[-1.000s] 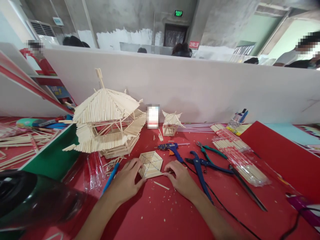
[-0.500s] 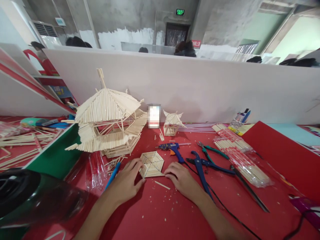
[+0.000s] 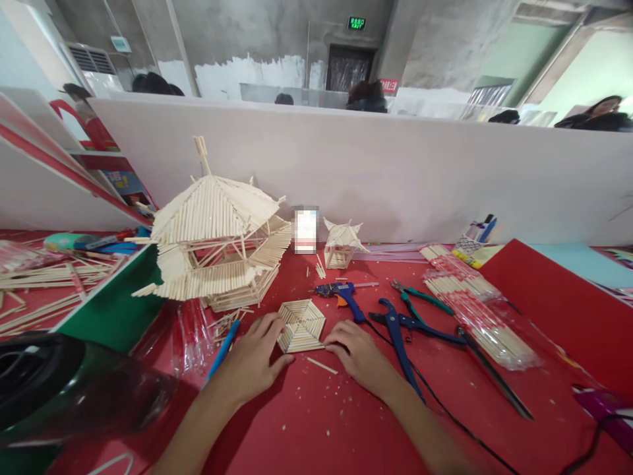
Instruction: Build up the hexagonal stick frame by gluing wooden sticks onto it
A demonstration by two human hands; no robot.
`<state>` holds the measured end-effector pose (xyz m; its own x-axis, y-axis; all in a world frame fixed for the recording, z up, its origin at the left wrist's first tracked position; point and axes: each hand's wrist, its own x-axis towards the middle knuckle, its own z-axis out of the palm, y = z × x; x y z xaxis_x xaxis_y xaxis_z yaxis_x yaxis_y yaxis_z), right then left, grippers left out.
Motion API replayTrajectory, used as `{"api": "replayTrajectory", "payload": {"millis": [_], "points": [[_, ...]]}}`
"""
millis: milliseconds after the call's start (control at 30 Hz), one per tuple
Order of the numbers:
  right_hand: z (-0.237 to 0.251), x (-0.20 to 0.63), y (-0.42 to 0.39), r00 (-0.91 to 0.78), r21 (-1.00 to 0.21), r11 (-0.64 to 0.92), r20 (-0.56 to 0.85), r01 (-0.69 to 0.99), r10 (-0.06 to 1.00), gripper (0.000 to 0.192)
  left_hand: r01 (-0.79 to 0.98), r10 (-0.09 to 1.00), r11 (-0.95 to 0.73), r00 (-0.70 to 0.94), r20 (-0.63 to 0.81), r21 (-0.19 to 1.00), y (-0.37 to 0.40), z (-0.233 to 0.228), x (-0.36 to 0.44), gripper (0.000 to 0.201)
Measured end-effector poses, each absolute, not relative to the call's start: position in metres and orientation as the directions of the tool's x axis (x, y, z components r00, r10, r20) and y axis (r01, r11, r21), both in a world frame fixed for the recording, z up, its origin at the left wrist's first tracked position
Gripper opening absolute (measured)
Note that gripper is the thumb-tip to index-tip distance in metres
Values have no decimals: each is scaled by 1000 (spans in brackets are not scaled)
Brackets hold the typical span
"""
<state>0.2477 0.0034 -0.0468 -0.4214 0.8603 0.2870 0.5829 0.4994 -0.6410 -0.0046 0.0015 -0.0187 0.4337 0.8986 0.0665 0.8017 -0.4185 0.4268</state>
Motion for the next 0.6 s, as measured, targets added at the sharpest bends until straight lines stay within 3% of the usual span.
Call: {"api": "replayTrajectory", "payload": {"millis": [333,600], "points": [[-48,246,3,-406,-653,488,288,579,867,14,859,880,-476,464,105,189,-4,-18,9,21],[-48,247,3,-439,-621,517,291,589,850,17,878,890,-453,435,139,152,-3,-22,15,39]]}}
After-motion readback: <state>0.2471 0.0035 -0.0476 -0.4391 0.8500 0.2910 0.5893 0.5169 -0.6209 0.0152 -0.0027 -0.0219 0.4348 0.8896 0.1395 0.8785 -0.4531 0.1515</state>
